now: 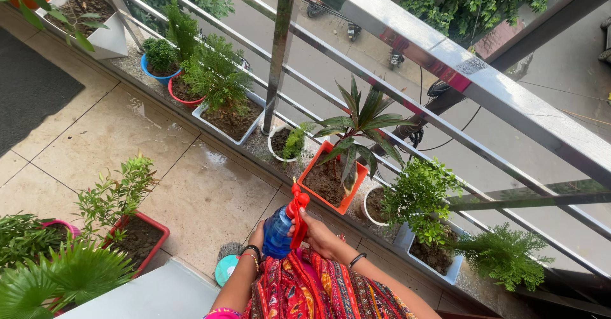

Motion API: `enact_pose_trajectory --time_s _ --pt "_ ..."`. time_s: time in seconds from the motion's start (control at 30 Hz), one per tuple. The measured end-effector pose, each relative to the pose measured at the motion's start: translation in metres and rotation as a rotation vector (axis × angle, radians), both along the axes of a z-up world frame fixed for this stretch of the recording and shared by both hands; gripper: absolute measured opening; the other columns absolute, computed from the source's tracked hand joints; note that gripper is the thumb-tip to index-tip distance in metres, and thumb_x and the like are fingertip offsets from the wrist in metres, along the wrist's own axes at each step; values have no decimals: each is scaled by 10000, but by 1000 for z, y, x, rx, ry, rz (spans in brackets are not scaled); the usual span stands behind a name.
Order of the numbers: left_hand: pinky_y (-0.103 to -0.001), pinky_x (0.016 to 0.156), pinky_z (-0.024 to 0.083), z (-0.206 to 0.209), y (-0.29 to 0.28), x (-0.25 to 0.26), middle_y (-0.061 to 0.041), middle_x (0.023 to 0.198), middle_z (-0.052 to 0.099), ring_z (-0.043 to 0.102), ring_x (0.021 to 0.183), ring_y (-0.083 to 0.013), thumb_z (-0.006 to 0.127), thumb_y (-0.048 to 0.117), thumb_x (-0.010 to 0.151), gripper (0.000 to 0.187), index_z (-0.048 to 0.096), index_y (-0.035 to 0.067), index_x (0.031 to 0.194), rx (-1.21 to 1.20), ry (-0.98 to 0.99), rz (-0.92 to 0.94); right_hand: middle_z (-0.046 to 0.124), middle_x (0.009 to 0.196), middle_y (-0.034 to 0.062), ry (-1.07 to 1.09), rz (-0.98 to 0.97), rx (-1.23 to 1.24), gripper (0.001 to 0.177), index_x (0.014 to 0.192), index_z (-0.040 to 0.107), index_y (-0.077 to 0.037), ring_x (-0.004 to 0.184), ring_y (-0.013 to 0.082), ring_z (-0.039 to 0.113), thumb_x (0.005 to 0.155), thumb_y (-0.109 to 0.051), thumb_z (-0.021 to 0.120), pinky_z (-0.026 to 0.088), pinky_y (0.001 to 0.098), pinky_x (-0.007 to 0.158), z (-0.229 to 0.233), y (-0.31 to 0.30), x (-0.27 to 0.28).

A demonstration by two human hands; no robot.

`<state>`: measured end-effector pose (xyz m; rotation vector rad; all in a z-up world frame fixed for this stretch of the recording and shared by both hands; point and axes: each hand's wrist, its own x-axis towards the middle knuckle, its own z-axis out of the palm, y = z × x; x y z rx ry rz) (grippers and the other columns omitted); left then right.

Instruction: The person waters various potted plants on a balcony using a blue spray bottle. They move along the railing, spraying water onto the leaves and soil of different plants, including ferns and leafy green varieties.

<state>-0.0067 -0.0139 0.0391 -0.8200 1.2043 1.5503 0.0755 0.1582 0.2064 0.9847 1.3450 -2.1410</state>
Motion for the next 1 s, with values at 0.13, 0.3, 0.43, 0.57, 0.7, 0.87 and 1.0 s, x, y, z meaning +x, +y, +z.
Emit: enact_pose_trajectory --time_s 0.13,0.3,0.43,0.57,0.7,0.87,1.0 --pt "-421 907 573 18 0 -13 -166 1153 746 729 1009 -291 486 544 949 661 669 -17 1247 125 95 184 684 962 32 173 97 68 542 1171 595 -72 967 166 659 1041 -550 375 493 358 951 16 -8 -10" --pt "-453 906 572 23 7 -44 -157 1140 725 722 970 -306 487 489 959 561 665 7 1186 261 121 488 661 926 40 372 122 128 516 1117 626 -54 913 157 639 1057 -526 424 496 347 922 44 -16 -45" --pt "-471 930 572 27 1 -79 -151 1159 731 727 987 -310 470 478 963 538 664 26 1180 303 105 554 661 914 40 381 146 117 519 1110 633 -49 897 158 642 1053 -521 426 492 346 889 71 -16 -77" --pt "-474 940 566 26 -3 -110 -137 1165 726 714 999 -312 461 477 974 506 662 61 1182 425 57 585 648 908 31 326 179 59 490 1131 619 -59 888 162 639 1050 -501 422 497 366 881 81 -9 -119" --pt "-478 938 568 23 -5 -140 -144 1141 730 706 988 -323 472 478 980 500 668 64 1182 451 44 592 654 909 33 372 262 96 505 1134 617 -51 893 177 657 1059 -501 403 514 369 900 67 -3 -162" --pt "-497 916 578 29 -14 -176 -157 1118 747 720 993 -338 495 510 967 554 663 47 1220 215 18 612 680 946 48 227 247 -49 485 1152 610 -58 941 195 676 1051 -493 423 545 381 887 47 -4 -203" --pt "-508 893 591 27 -14 -201 -203 1120 728 721 960 -360 530 511 971 600 631 -12 1247 133 -4 617 688 962 54 168 334 -58 497 1158 577 -61 957 209 684 1051 -515 404 563 400 867 21 1 -239"
